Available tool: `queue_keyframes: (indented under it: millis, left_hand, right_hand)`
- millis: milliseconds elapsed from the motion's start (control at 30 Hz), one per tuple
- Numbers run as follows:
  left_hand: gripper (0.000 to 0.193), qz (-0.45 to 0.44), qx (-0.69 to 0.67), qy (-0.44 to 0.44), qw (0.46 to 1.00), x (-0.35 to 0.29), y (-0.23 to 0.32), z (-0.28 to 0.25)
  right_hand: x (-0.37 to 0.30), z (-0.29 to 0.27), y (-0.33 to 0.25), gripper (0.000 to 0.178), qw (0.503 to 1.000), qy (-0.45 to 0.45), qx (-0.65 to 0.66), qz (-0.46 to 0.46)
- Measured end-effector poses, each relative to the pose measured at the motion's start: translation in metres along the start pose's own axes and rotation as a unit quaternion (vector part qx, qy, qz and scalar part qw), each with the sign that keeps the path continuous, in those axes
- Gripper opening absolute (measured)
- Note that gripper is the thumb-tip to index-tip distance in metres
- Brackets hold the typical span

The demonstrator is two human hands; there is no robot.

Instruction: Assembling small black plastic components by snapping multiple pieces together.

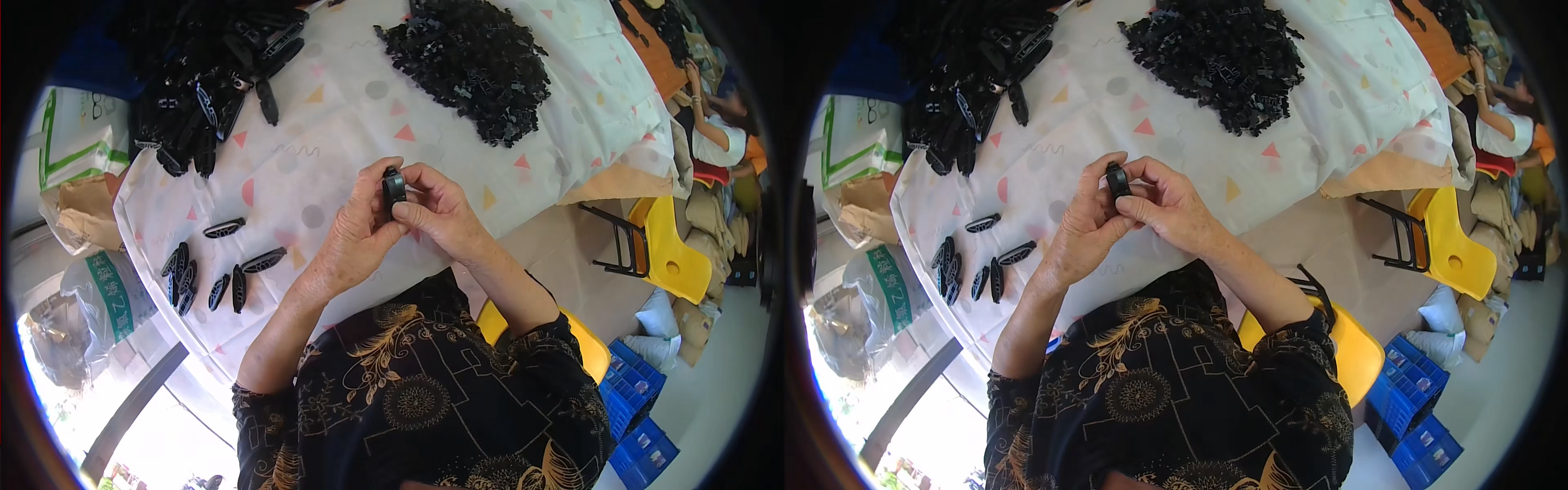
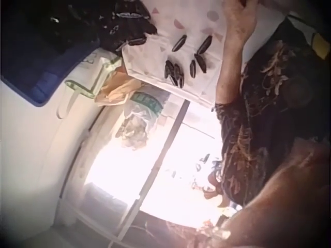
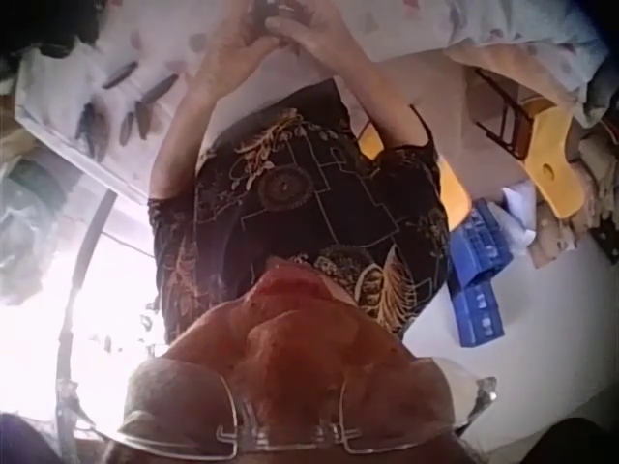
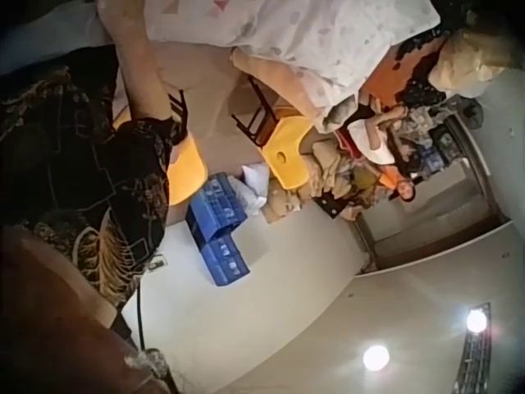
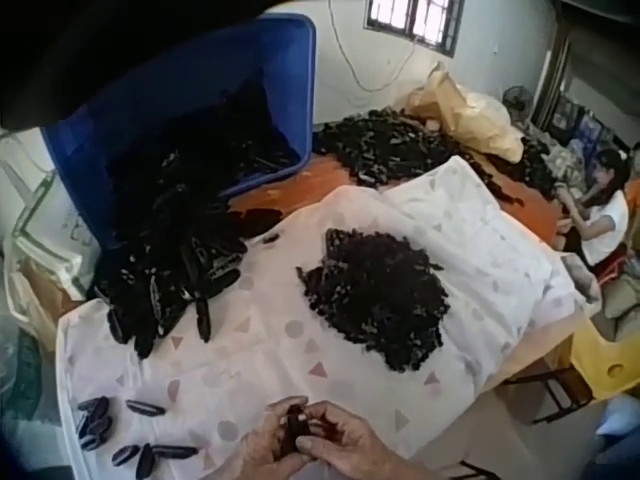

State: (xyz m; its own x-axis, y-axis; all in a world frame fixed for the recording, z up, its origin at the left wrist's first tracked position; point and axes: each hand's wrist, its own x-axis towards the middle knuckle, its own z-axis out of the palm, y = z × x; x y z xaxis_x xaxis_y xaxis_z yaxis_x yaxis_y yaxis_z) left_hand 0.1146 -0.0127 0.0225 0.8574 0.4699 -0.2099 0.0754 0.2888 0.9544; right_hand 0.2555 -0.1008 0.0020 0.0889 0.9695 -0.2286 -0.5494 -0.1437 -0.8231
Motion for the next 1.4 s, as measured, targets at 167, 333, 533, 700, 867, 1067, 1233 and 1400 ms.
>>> queue_keyframes:
  millis: [167, 333, 533, 700, 867, 1067, 1233, 1400]
  left_hand:
    - [0.066, -0.021, 0.007, -0.008, 1.000, 0.005, 0.003, 0.003]
    - [0.063, -0.057, 0.102, -0.021, 0.993, 0.000, 0.008, 0.003]
    - [0.044, -0.119, 0.384, -0.149, 0.904, -0.023, 0.056, -0.037]
    - [0.027, -0.014, 0.566, 0.016, 0.824, -0.021, 0.048, -0.094]
    - [0.027, 0.037, 0.611, 0.227, 0.757, 0.044, 0.040, -0.139]
    - [0.030, -0.082, 0.579, 0.353, 0.730, 0.084, 0.029, -0.153]
    - [0.032, -0.052, 0.593, 0.289, 0.750, 0.050, 0.017, -0.156]
    - [0.028, 0.025, 0.520, 0.316, 0.793, 0.010, 0.017, -0.114]
  right_hand:
    - [-0.006, -0.004, 0.008, 0.028, 1.000, 0.013, 0.022, -0.011]
    - [-0.013, -0.002, 0.011, 0.030, 0.999, 0.014, 0.051, -0.002]
    - [-0.023, -0.046, -0.016, 0.022, 0.886, 0.194, -0.378, -0.188]
    - [-0.024, -0.098, -0.062, 0.015, 0.610, 0.343, -0.689, -0.190]
    - [-0.009, -0.092, -0.061, 0.012, 0.551, 0.316, -0.754, -0.170]
    - [0.006, -0.073, -0.060, 0.010, 0.516, 0.279, -0.773, -0.244]
    - [0.020, -0.054, -0.054, 0.008, 0.691, 0.276, -0.591, -0.310]
    - [0.043, -0.009, -0.032, 0.006, 0.967, 0.157, -0.130, -0.153]
